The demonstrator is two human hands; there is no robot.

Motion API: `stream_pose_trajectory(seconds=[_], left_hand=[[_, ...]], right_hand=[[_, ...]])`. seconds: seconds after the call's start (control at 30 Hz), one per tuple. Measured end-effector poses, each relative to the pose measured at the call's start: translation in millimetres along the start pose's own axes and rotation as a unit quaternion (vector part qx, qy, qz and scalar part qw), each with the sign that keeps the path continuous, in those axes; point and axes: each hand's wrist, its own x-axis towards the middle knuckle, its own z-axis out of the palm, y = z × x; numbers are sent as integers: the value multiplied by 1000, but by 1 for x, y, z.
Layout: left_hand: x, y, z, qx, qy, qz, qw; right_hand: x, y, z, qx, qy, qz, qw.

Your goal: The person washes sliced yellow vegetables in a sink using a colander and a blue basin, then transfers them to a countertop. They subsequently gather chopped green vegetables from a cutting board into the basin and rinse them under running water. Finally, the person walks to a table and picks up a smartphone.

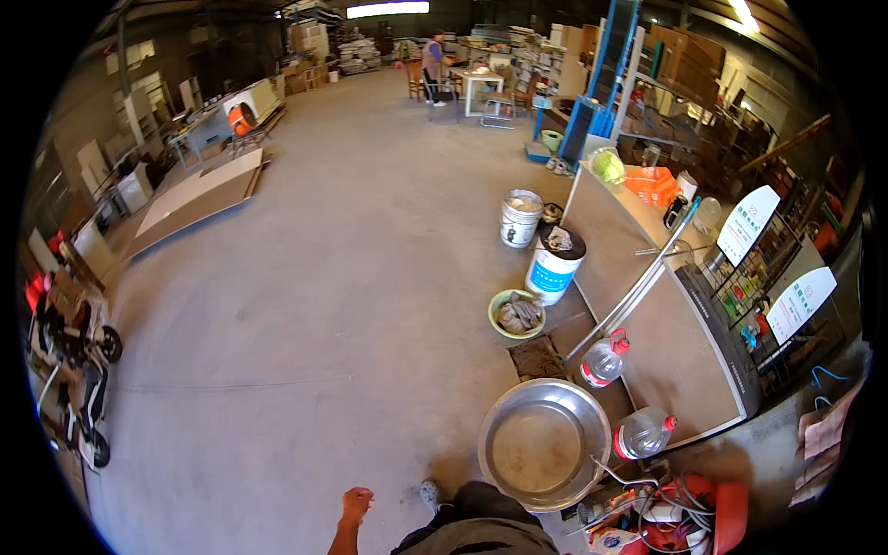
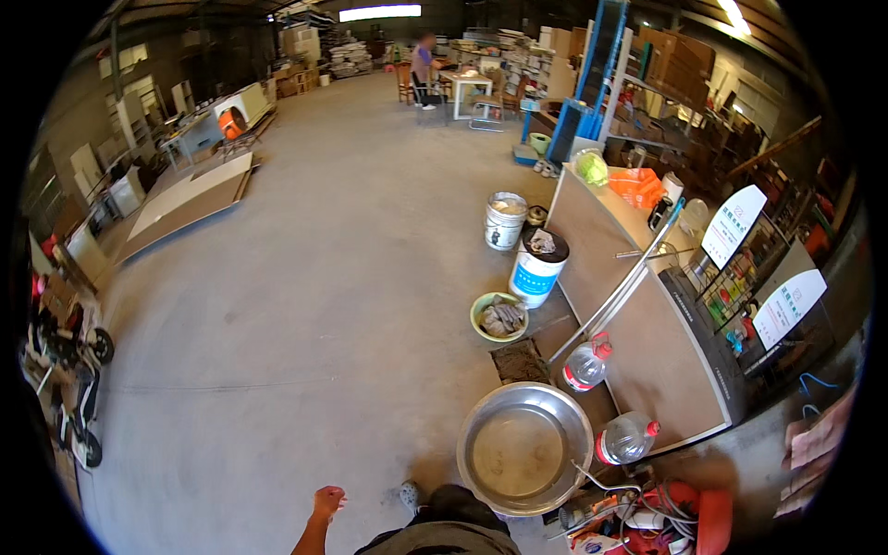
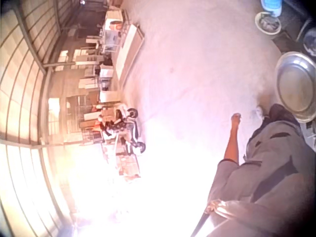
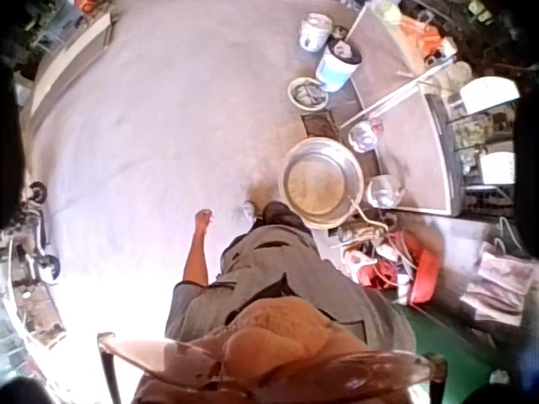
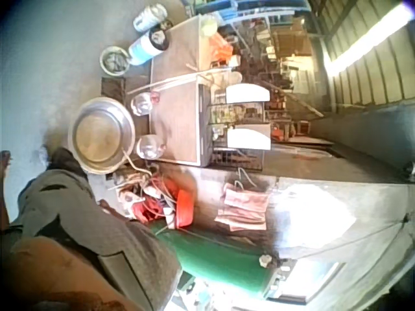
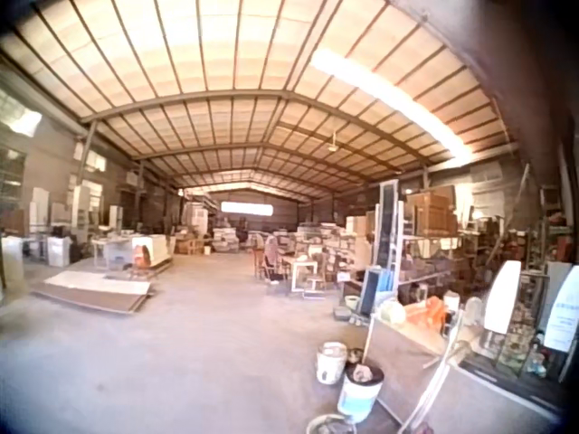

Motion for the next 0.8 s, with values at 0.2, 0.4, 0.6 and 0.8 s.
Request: stream_pose_trajectory(seconds=[0.2,0.4,0.6,0.8], left_hand=[[88,76,43,105,-103,-60,987],[161,65,33,114,-134,-142,974],[162,93,-53,-24,-54,-152,987],[199,208,-30,324,-88,-9,942]], right_hand=[[46,-131,7,26,2,-41,999],[106,-236,1,-7,-28,22,999],[211,-379,-21,0,-64,101,993],[353,-602,-81,-37,-15,-201,979]])
